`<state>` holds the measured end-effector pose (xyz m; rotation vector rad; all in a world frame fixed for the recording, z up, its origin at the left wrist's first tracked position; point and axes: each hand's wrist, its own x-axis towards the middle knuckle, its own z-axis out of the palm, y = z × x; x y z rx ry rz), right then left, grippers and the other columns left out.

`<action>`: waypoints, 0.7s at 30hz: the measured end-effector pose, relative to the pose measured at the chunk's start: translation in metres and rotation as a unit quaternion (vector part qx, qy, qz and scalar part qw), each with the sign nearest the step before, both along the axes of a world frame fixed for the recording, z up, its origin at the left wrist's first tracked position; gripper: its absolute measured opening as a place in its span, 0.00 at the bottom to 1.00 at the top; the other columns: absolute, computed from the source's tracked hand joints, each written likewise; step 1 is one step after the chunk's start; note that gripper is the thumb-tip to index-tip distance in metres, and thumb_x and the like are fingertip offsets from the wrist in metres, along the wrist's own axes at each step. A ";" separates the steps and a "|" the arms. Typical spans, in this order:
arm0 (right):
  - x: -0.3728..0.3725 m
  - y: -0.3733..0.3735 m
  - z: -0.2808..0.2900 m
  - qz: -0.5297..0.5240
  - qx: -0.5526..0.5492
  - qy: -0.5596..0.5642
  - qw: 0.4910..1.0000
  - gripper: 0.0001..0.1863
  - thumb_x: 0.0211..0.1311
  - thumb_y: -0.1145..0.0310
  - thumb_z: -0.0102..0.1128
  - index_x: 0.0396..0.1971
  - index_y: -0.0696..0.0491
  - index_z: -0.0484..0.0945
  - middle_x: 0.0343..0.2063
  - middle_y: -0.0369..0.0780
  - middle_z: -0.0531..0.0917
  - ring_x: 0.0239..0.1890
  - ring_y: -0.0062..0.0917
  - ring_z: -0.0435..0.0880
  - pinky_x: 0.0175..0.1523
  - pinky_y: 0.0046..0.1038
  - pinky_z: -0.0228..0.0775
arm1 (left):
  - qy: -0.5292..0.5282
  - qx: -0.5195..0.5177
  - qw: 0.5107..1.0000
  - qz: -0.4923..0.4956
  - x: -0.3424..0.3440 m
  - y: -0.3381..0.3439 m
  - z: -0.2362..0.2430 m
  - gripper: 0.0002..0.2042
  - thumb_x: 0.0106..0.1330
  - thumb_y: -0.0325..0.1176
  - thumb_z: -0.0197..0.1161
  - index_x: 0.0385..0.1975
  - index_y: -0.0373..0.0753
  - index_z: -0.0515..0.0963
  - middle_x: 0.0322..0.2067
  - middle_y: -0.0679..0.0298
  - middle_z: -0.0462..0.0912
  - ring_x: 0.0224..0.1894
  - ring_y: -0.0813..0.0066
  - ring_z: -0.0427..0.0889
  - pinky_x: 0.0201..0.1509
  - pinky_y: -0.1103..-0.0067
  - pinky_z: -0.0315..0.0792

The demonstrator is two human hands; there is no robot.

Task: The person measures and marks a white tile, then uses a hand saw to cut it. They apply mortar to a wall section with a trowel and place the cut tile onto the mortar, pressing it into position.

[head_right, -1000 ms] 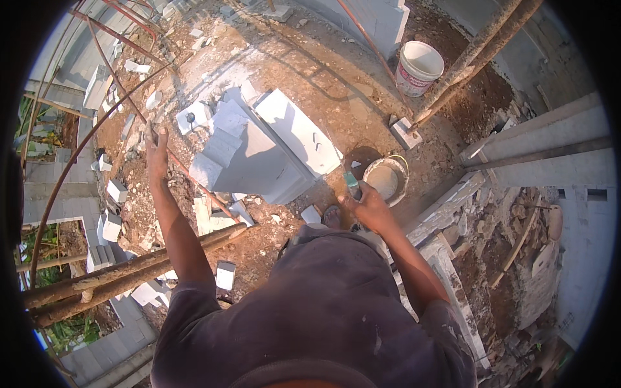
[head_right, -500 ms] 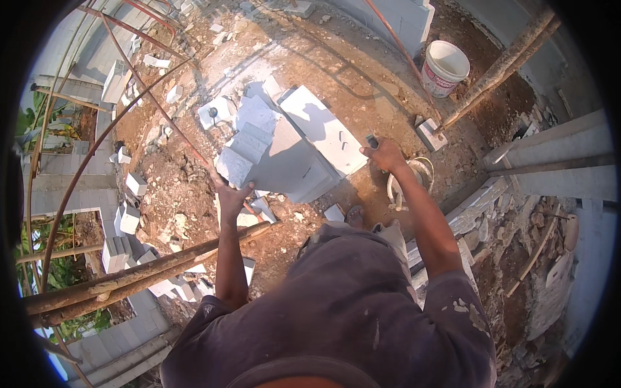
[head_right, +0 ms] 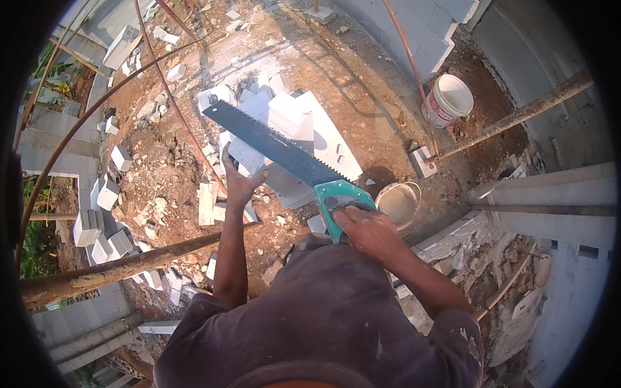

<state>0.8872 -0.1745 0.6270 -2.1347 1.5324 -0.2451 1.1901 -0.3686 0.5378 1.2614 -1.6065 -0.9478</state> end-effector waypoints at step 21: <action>-0.011 0.012 -0.082 -0.442 -0.078 -0.456 0.768 0.18 0.70 0.55 0.61 0.46 0.55 0.74 0.29 0.36 0.75 0.33 0.22 0.75 0.40 0.29 0.67 | 0.043 0.023 0.995 0.086 -0.024 -0.032 0.017 0.56 0.51 0.36 0.79 0.74 0.34 0.43 0.69 0.40 0.53 0.67 0.50 0.65 0.73 0.58 0.60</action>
